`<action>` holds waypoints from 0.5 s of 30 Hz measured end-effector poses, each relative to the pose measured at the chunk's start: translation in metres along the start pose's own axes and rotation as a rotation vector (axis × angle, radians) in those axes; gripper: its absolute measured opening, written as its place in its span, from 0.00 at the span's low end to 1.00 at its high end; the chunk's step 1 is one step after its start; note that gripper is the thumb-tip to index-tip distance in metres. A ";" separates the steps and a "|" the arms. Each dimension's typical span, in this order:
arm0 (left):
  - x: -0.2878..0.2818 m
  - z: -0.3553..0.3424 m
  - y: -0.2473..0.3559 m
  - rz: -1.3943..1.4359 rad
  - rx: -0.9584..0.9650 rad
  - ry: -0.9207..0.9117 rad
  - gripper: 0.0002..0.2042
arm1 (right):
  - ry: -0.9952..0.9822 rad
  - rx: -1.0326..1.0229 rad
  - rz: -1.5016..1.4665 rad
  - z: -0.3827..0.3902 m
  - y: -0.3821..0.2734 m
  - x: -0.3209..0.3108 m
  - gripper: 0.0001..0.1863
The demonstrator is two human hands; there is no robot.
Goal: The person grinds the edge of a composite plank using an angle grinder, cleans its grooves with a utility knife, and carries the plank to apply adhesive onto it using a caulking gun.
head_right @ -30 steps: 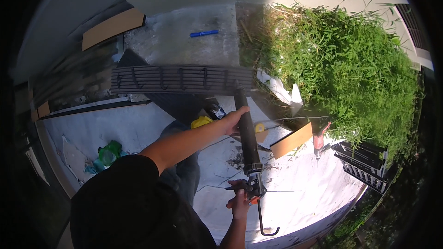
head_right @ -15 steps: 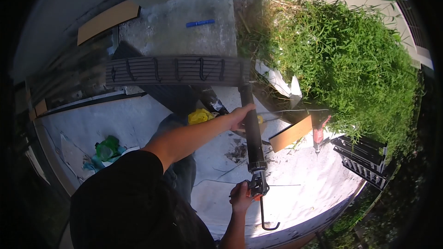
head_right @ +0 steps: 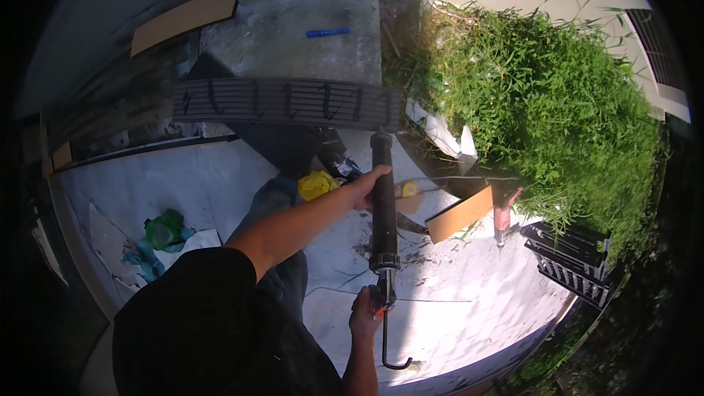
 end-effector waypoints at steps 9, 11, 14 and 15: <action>-0.017 0.038 0.018 0.092 0.146 -0.050 0.33 | -0.144 -0.043 0.381 0.020 -0.030 0.019 0.14; -0.019 0.042 0.022 0.123 0.165 -0.051 0.34 | -0.242 -0.222 0.327 0.028 -0.065 0.041 0.11; -0.022 0.050 0.032 0.149 0.211 -0.068 0.36 | -0.311 -0.185 0.312 0.039 -0.074 0.055 0.14; -0.023 0.055 0.034 0.153 0.224 -0.065 0.36 | -0.334 -0.136 0.283 0.046 -0.081 0.062 0.17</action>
Point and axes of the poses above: each hand's wrist, its own z-axis away from the middle knuckle, its own x-axis out of the palm, y = z × x, the point moved 10 cm from there along -z, towards the middle knuckle, and after that the axes turned 1 degree about x, right-handed, at the moved point
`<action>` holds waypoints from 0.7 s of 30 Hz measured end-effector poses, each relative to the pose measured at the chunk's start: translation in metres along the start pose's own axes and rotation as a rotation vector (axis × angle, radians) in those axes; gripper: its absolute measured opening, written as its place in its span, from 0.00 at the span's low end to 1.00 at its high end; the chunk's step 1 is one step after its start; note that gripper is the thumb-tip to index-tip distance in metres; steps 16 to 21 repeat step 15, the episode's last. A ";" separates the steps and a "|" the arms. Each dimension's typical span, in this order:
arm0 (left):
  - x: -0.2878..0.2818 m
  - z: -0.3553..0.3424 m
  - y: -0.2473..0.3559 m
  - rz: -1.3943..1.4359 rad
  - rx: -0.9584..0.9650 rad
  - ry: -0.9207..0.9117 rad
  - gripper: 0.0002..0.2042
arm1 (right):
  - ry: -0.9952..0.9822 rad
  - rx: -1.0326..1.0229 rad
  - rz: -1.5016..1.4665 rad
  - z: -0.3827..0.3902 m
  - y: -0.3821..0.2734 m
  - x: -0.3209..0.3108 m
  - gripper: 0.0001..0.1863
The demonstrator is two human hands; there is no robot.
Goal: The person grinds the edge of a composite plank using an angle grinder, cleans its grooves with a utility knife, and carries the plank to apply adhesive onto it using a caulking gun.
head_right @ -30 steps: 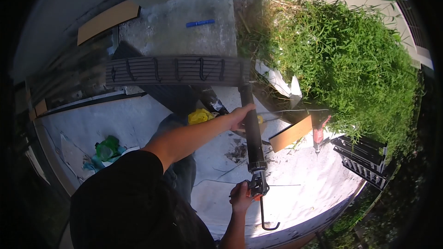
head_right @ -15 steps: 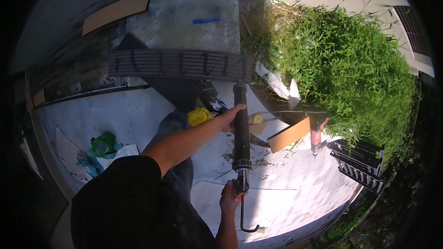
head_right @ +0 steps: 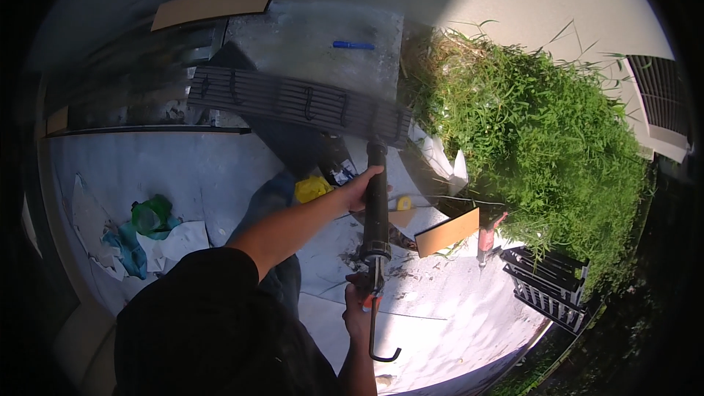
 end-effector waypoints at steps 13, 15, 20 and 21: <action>-0.055 0.106 0.109 0.088 0.329 0.134 0.26 | -0.401 -0.113 -0.311 -0.006 -0.036 0.054 0.55; -0.081 0.133 0.145 0.161 0.401 0.103 0.27 | -0.427 -0.086 -0.132 -0.011 -0.043 0.066 0.54; -0.081 0.133 0.145 0.161 0.401 0.103 0.27 | -0.427 -0.086 -0.132 -0.011 -0.043 0.066 0.54; -0.081 0.133 0.145 0.161 0.401 0.103 0.27 | -0.427 -0.086 -0.132 -0.011 -0.043 0.066 0.54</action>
Point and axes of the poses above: each hand's wrist, its own z-axis away from the middle knuckle, its own x-axis out of the palm, y = z × x, the point moved 10 cm from there along -z, towards the middle knuckle, and after that the axes turned 1 degree about x, right-handed, at the moved point
